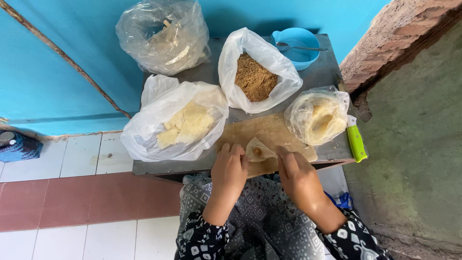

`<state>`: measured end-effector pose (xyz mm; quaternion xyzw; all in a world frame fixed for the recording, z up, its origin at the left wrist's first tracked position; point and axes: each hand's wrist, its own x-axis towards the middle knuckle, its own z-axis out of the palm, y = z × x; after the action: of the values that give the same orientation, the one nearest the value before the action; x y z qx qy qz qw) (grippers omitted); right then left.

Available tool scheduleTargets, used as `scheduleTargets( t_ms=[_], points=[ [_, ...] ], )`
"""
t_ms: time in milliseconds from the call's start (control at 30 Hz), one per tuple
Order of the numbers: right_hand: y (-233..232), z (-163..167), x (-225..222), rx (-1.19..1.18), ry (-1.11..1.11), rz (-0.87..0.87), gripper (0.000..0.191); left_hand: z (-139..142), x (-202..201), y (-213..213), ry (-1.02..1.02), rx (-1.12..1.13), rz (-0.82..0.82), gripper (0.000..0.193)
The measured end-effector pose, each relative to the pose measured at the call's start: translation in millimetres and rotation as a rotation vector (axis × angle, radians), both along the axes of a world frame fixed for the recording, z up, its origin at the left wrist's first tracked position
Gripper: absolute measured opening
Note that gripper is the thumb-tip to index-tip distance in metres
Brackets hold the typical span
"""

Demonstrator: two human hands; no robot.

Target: The person sits at a small table folding thin dough wrappers around spoonfuls of brown filling, pressing the edges to seal each parcel and placing finished parcels into a plastic bag. Midway, the person holds a plastic bag while another person scoops brown filling from a large container into it, then returns to folding and filling more wrappers.

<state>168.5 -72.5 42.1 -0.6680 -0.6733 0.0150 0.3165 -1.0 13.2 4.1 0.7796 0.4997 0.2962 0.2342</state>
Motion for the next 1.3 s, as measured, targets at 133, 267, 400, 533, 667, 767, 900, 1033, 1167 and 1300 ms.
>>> scheduleTargets(
  t_ms=[133,267,400,533,667,767,900,1033,1167,1300],
  points=[
    [-12,4,4,0.078,-0.332,0.269,0.058,1,4,-2,-0.010,-0.034,0.004,0.013],
    [-16,2,9,0.162,-0.456,0.386,0.062,4,7,-4,-0.024,-0.006,-0.013,0.013],
    [-14,-2,19,0.233,-0.399,0.344,0.055,7,9,-4,-0.047,0.000,-0.011,0.015],
    [31,-4,28,0.314,-0.224,0.021,0.035,8,11,-4,-0.161,0.015,-0.026,0.015],
    [116,2,39,0.203,-0.215,-0.171,0.047,8,10,-4,-0.271,0.065,-0.082,0.020],
    [124,8,38,0.306,-0.458,-0.137,0.065,6,7,-4,-0.233,0.135,-0.126,0.017],
    [66,2,12,-0.015,-0.112,-0.125,0.061,2,4,-5,-0.218,0.138,-0.122,0.020],
    [37,-16,-9,-0.089,-0.031,-0.103,0.066,-3,3,-7,-0.174,0.136,-0.128,0.019],
    [41,-20,-10,-0.231,0.278,-0.160,0.071,-3,5,-10,-0.133,0.153,-0.086,0.013],
    [41,-16,-5,-0.240,0.642,-0.087,0.071,-2,7,-11,-0.127,0.178,-0.082,0.011]
  ],
)
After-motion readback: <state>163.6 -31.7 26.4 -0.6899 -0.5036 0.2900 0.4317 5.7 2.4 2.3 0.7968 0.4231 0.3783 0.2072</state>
